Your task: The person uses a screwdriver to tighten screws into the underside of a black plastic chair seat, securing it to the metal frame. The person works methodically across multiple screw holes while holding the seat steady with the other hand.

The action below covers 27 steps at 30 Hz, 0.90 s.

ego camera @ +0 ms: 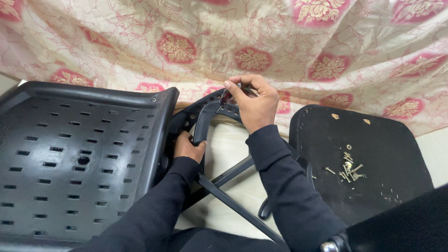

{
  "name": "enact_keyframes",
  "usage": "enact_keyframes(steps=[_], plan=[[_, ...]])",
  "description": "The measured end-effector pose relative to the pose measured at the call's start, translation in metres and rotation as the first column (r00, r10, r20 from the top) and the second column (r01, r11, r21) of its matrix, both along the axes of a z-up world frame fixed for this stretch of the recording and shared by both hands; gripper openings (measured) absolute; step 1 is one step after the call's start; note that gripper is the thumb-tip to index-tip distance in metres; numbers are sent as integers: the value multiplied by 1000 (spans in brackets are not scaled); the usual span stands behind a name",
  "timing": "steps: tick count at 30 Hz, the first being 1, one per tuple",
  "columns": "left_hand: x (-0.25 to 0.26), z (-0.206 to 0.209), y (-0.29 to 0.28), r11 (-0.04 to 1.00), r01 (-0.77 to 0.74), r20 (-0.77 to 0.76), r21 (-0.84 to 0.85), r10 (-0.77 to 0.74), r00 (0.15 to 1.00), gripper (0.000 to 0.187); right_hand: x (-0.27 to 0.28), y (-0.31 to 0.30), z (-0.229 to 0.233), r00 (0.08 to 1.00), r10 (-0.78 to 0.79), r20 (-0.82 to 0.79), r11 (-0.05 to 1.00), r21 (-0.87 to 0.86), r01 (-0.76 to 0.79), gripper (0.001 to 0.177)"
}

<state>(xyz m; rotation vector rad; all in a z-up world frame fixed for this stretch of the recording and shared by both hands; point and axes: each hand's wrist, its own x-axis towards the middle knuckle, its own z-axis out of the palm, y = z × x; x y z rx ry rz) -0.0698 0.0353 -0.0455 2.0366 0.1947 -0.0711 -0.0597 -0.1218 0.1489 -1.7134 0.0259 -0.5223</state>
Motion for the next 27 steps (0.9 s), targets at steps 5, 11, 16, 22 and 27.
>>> enact_keyframes(steps=[5,11,16,22,27], plan=[[13,62,-14,999,14,395,-38,2,919,38,7,-6,-2,973,205,109,975,67,-213,28],[44,109,-35,953,300,601,-50,-212,770,55,13,-12,-3,943,332,-6,917,235,-322,32],[57,116,-34,947,305,519,-98,-212,828,35,9,-10,-3,977,187,103,966,-201,-164,33],[58,113,-46,986,166,652,-29,-107,751,39,0,4,9,995,-86,47,901,-422,98,44],[52,100,-45,986,134,544,95,-164,823,48,-2,11,12,994,-104,-35,966,-241,93,50]])
